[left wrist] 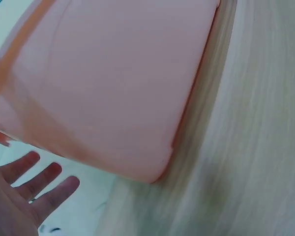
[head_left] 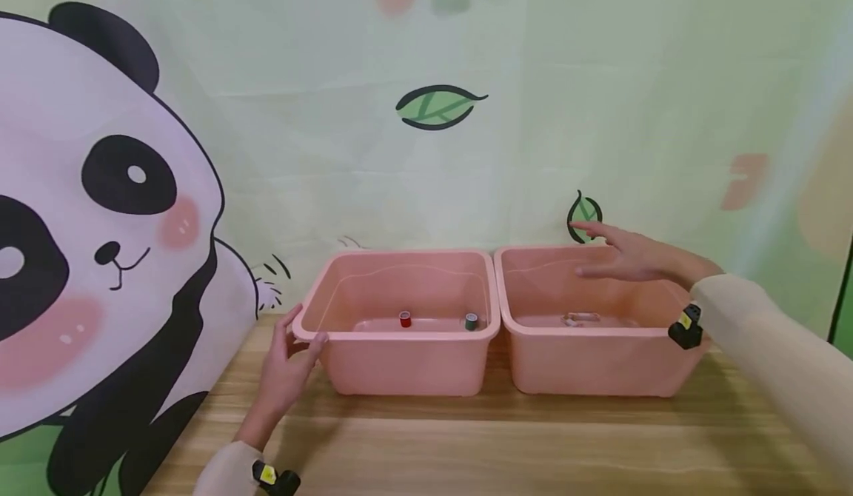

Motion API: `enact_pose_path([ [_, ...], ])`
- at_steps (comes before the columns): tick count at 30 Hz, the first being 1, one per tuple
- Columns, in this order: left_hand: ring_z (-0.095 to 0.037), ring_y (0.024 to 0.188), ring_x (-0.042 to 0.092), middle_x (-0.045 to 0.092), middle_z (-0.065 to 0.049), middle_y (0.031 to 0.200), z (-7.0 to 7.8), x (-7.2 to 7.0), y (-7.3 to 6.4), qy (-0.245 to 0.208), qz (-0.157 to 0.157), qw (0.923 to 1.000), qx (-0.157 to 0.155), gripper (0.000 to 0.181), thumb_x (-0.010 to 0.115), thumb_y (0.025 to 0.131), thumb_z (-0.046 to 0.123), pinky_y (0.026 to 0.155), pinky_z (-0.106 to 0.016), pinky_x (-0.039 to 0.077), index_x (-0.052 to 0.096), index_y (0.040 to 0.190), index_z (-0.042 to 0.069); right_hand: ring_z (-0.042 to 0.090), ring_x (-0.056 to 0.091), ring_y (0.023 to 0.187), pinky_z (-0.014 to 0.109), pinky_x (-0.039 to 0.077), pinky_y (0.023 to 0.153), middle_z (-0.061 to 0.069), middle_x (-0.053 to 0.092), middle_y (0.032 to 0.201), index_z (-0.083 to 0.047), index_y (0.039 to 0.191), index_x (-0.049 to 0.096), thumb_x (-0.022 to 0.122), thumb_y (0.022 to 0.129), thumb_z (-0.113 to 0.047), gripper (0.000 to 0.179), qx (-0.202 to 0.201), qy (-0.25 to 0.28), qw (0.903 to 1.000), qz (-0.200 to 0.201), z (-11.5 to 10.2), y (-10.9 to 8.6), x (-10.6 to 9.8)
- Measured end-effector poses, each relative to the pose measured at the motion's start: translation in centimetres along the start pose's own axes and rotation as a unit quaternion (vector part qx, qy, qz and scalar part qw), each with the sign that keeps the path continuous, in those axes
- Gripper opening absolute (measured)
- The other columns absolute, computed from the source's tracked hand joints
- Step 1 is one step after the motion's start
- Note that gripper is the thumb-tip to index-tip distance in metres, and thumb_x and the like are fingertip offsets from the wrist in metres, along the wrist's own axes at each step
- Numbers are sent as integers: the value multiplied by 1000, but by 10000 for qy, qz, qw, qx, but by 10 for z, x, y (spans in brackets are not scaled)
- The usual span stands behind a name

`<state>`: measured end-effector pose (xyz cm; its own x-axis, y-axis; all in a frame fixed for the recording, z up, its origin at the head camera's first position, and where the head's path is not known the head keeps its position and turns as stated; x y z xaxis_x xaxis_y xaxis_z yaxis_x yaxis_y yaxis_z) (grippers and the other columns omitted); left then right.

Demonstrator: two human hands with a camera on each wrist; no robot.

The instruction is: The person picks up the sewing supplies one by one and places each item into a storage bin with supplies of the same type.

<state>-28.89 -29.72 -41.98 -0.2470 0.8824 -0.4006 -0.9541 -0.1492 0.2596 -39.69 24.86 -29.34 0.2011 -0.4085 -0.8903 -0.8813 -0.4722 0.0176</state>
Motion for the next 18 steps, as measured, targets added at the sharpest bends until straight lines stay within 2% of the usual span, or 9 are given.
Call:
enact_pose_path([
  [4, -37, 131, 51, 42, -17, 157, 13, -9, 1, 741, 26, 9965, 388, 80, 66, 99, 47, 100, -57, 52, 26, 162, 18, 49, 22, 150, 79, 26, 109, 21, 23, 166, -17, 165, 20, 66, 94, -57, 93, -221, -240, 9994, 86, -9, -9, -2],
  [8, -43, 148, 30, 24, -17, 167, 23, -13, 1, 1546, -173, 9860, 602, 90, 67, 96, 55, 109, -73, 34, 21, 164, 18, 50, 21, 149, 80, 24, 109, 22, 23, 166, -16, 163, 26, 66, 94, -56, 89, -459, -620, 9968, 229, -21, -24, -1],
  [11, -47, 153, 16, 13, -16, 170, 32, -14, 0, 2221, -305, 9717, 742, 98, 67, 91, 63, 109, -80, 24, 17, 166, 23, 52, 23, 147, 79, 24, 109, 25, 23, 165, -17, 162, 30, 67, 94, -55, 87, -631, -960, 9925, 420, -26, -35, 0],
  [16, -51, 151, 15, 12, -20, 170, 49, -13, -1, 3090, -413, 9421, 1238, 103, 68, 88, 68, 112, -79, 20, 17, 166, 25, 53, 25, 147, 75, 21, 112, 24, 24, 165, -25, 163, 26, 69, 90, -59, 91, -774, -1506, 9830, 712, -33, -53, 9],
  [18, -53, 151, 13, 12, -22, 169, 55, -12, -1, 3346, -431, 9307, 1413, 105, 68, 86, 70, 113, -78, 16, 17, 166, 25, 51, 25, 147, 71, 21, 113, 21, 27, 165, -25, 163, 26, 71, 88, -59, 94, -994, -1734, 9754, 935, -36, -60, 13],
])
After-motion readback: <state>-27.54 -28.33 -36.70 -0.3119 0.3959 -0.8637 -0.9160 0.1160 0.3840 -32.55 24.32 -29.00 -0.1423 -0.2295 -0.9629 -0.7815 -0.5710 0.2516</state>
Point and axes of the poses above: each hand's wrist, its own y-axis towards the middle knuckle, its own x-axis out of the palm, z = x × y, the point moved 5 cm from there along y, towards the middle knuckle
